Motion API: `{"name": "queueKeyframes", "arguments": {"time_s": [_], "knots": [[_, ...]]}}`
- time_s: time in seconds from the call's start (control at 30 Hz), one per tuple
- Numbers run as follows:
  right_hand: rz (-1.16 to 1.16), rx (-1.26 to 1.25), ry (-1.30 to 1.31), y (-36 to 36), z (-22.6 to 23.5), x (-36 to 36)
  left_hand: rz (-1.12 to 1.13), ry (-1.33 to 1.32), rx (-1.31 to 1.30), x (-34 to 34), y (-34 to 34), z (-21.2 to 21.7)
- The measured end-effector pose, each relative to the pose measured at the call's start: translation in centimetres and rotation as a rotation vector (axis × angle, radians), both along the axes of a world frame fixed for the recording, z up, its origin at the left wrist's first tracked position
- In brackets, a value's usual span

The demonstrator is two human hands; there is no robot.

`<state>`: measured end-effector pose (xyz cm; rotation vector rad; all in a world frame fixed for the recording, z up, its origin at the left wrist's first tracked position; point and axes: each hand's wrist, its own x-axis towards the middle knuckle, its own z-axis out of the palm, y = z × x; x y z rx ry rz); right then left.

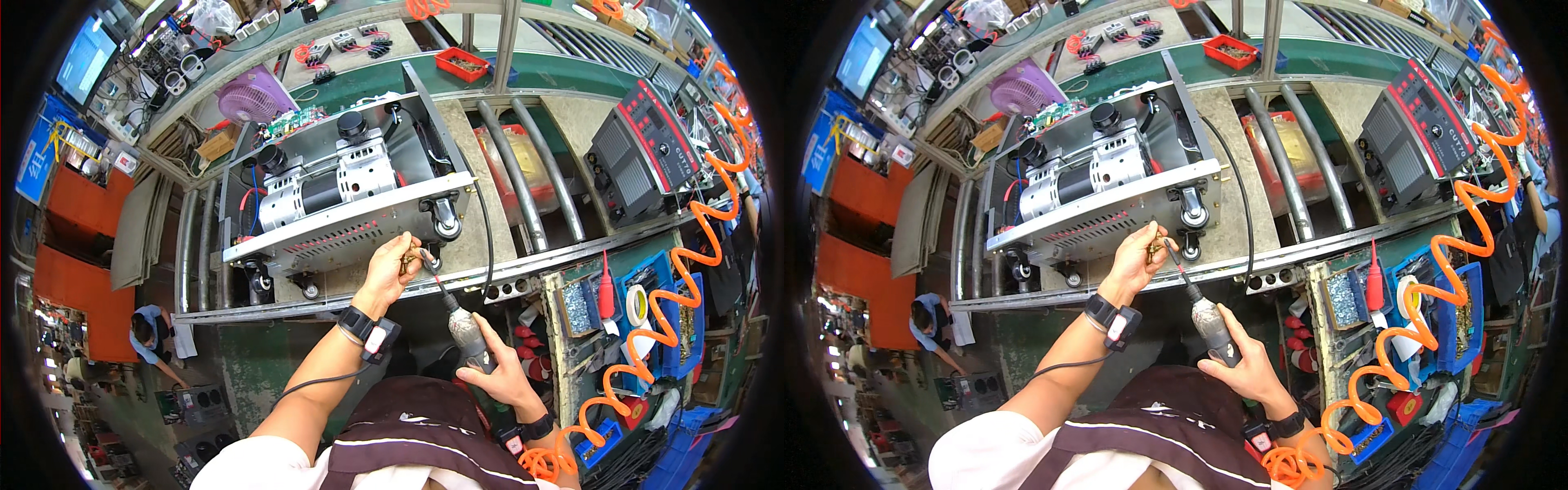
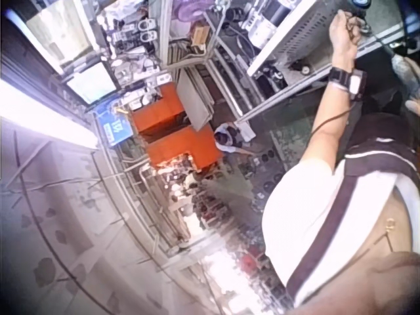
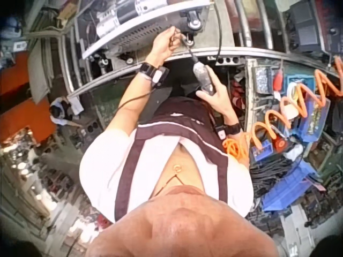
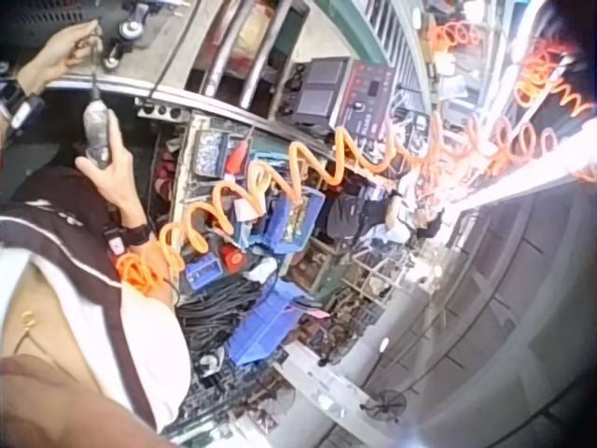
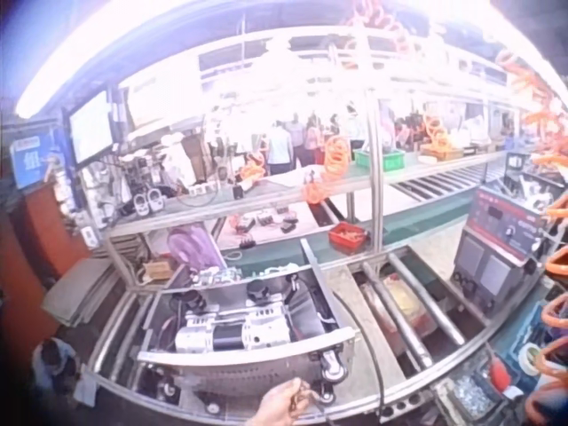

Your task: The person applies liquid from a red squeeze bottle to a circuit board, retrieves components from a box, and then uses a power screwdriver to fasten screws into the bottom of the machine.

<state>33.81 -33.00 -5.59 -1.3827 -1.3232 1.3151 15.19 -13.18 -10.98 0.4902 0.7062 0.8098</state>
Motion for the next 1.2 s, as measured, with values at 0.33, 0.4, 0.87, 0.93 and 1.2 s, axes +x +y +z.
{"name": "queueKeyframes", "arguments": {"time_s": [0.33,0.4,0.87,0.93,1.2], "knots": [[-0.004,-0.106,0.035,0.1,-0.1,-0.1,-0.167,0.231,0.25,0.5,0.6,1.7],[-0.005,-0.08,0.026,0.2,0.2,-0.2,-0.207,0.266,0.295,0.2,1.0,1.8],[-0.1,-0.012,0.253,0.9,-2.1,-2.3,-0.015,0.115,0.109,1.6,0.3,1.2],[-0.127,-0.042,0.265,1.4,-1.7,-2.7,0.003,0.115,0.044,1.4,0.2,0.8],[-0.182,-0.044,0.211,4.5,-1.1,-2.3,0.027,0.139,-0.171,0.5,-0.1,-1.9]]}}
